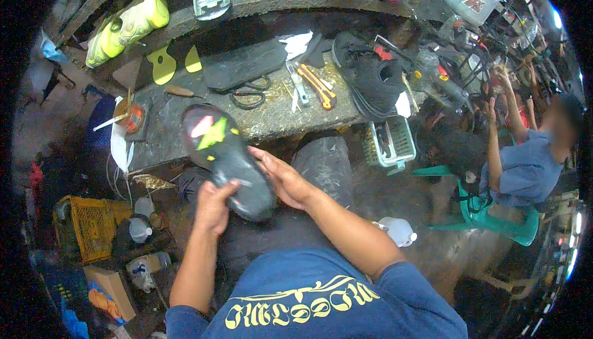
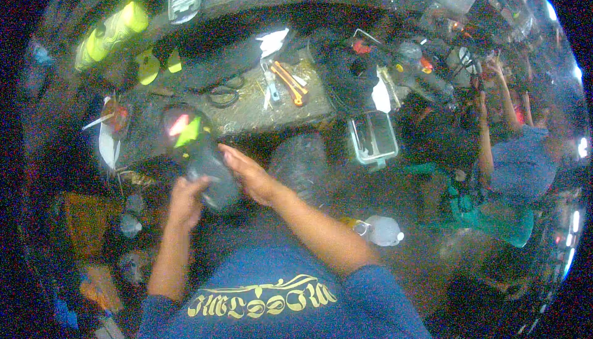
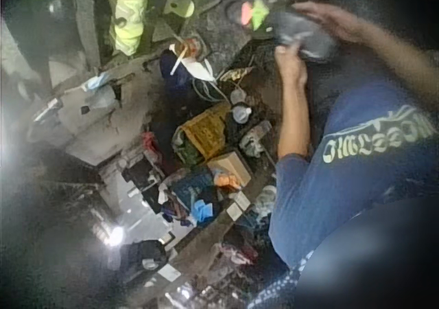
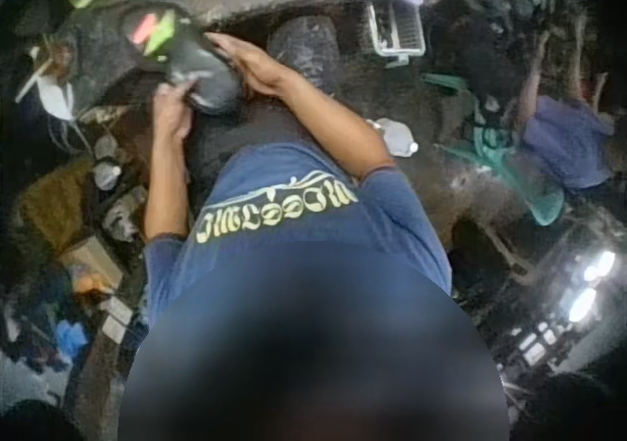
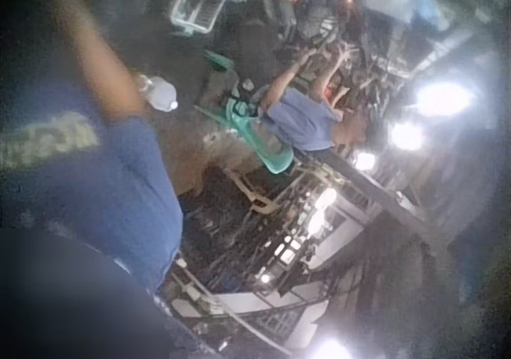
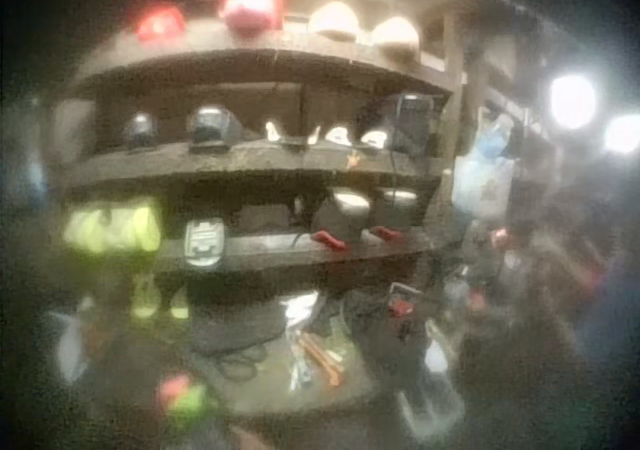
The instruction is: The person uses a knife to trim the sole of a black sneaker, then applies glue to the sole with a brush. They handle both shoes, inspecting and repositioning them on the workbench.
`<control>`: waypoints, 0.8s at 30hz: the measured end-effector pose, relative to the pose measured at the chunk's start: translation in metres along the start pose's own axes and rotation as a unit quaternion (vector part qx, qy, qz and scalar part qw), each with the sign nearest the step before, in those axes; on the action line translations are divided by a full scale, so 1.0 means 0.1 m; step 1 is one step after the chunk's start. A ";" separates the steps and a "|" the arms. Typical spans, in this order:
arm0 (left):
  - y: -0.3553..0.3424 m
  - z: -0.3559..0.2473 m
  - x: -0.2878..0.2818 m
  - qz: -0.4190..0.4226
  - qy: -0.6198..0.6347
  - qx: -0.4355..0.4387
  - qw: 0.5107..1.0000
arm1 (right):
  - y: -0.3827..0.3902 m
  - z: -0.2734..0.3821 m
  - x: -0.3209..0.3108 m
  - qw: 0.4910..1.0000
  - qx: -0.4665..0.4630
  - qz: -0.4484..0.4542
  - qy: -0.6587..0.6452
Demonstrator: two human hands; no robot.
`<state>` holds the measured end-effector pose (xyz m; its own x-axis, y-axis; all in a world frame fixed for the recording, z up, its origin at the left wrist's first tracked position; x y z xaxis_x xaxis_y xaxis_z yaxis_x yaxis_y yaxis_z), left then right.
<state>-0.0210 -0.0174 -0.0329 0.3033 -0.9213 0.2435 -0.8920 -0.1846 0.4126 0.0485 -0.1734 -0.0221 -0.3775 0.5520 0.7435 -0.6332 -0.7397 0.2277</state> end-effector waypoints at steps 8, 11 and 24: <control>-0.04 -0.23 0.02 -0.033 0.198 0.090 0.975 | -0.01 -0.09 0.11 0.966 -0.004 0.011 0.258; 0.08 -0.42 0.02 -0.100 0.116 0.132 0.979 | 0.30 0.44 0.08 0.848 -0.141 -0.104 0.500; -1.42 -1.59 0.51 -0.188 -0.518 0.391 0.737 | 1.30 2.47 -1.22 0.651 -0.421 -0.472 0.419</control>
<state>0.1748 0.0163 0.0608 0.5203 -0.4465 -0.7280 -0.8539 -0.2606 -0.4504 0.1790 -0.4316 0.0724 0.4358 0.8851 -0.1636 -0.8636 0.3600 -0.3530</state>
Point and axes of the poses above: each hand's wrist, its own y-axis away from the middle knuckle, its own x-axis out of the palm, z = x × y, the point moved 6 cm from there along -y, towards the middle knuckle, and after that the axes turned 5 degrees about x, right-handed, at the moved point
